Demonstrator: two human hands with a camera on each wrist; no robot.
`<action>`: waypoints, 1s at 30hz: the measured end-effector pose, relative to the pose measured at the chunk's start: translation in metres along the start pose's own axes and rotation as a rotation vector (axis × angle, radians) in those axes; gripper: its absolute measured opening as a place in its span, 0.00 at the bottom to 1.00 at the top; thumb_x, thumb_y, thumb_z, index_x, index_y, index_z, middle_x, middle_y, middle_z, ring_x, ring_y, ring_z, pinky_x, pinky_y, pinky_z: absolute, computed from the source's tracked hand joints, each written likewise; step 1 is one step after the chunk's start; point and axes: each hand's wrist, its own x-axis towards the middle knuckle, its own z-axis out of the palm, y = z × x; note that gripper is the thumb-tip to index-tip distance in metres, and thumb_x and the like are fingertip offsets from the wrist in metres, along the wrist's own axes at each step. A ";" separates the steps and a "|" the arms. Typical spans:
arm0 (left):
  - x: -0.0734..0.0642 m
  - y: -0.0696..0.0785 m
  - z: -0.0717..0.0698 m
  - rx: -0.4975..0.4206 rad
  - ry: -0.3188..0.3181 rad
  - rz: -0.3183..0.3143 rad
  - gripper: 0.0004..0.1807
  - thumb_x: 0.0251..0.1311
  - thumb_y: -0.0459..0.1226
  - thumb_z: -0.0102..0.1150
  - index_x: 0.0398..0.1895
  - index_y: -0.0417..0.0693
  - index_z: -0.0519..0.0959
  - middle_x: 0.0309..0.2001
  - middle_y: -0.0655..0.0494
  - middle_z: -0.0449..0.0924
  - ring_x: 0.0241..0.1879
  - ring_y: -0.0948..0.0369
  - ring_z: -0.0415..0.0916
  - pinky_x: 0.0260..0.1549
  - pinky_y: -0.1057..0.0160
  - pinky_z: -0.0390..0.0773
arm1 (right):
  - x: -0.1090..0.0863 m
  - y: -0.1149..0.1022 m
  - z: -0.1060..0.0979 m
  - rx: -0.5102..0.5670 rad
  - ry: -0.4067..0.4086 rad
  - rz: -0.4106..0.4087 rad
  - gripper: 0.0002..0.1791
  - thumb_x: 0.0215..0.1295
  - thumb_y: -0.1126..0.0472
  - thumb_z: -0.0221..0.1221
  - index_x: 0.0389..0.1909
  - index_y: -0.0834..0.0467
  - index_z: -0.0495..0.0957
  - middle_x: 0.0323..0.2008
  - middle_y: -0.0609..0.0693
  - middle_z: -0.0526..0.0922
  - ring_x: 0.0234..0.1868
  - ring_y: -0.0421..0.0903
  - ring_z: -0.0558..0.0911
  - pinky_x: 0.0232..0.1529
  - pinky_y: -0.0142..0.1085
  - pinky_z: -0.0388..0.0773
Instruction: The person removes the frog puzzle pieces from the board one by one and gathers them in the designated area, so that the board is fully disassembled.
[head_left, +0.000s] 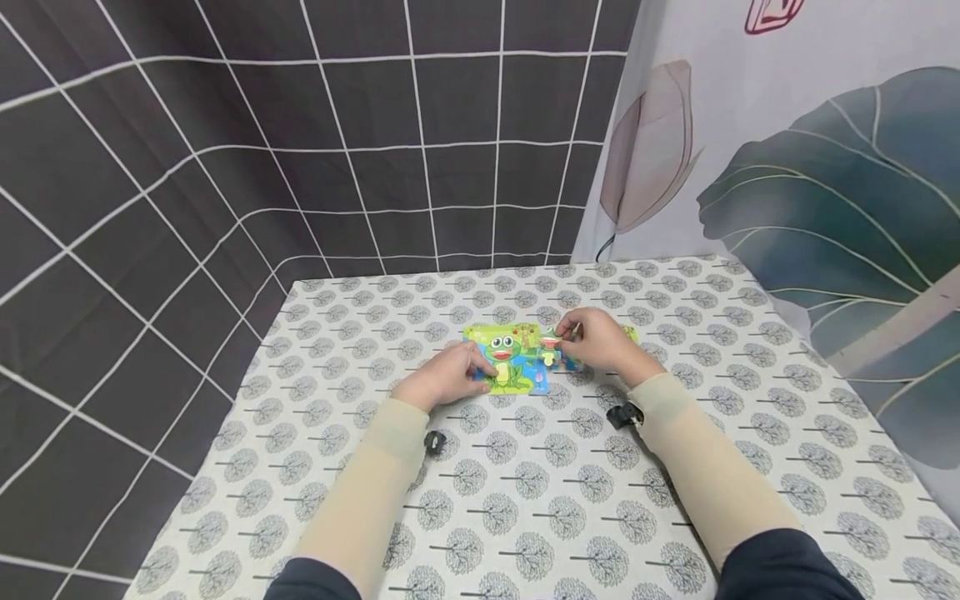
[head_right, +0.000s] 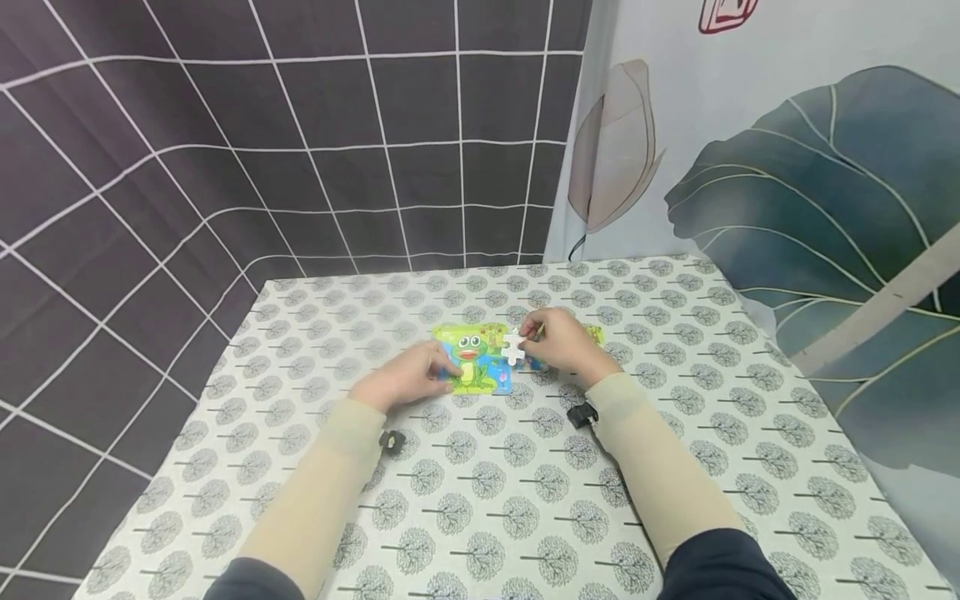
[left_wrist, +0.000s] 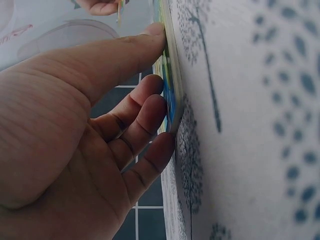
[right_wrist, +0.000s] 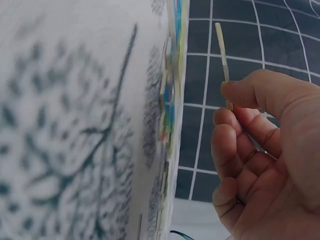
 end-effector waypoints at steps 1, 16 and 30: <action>0.000 0.000 0.000 0.000 0.001 0.000 0.16 0.61 0.41 0.75 0.53 0.59 0.90 0.45 0.59 0.78 0.43 0.60 0.73 0.45 0.62 0.77 | 0.000 0.002 -0.001 0.000 -0.004 0.000 0.07 0.62 0.65 0.71 0.40 0.55 0.85 0.33 0.48 0.84 0.27 0.46 0.78 0.27 0.39 0.81; 0.001 -0.001 0.001 -0.007 0.004 -0.001 0.16 0.61 0.41 0.76 0.52 0.60 0.90 0.45 0.60 0.77 0.41 0.61 0.71 0.45 0.61 0.77 | -0.007 0.013 -0.023 0.010 -0.009 0.029 0.06 0.62 0.66 0.70 0.39 0.57 0.85 0.33 0.50 0.82 0.31 0.49 0.77 0.28 0.37 0.78; 0.001 -0.002 0.003 -0.030 0.006 0.002 0.16 0.60 0.40 0.76 0.52 0.59 0.90 0.45 0.63 0.77 0.42 0.62 0.73 0.46 0.61 0.78 | -0.013 0.028 -0.036 0.016 -0.078 0.094 0.07 0.60 0.67 0.72 0.37 0.57 0.86 0.32 0.50 0.82 0.31 0.47 0.76 0.27 0.34 0.79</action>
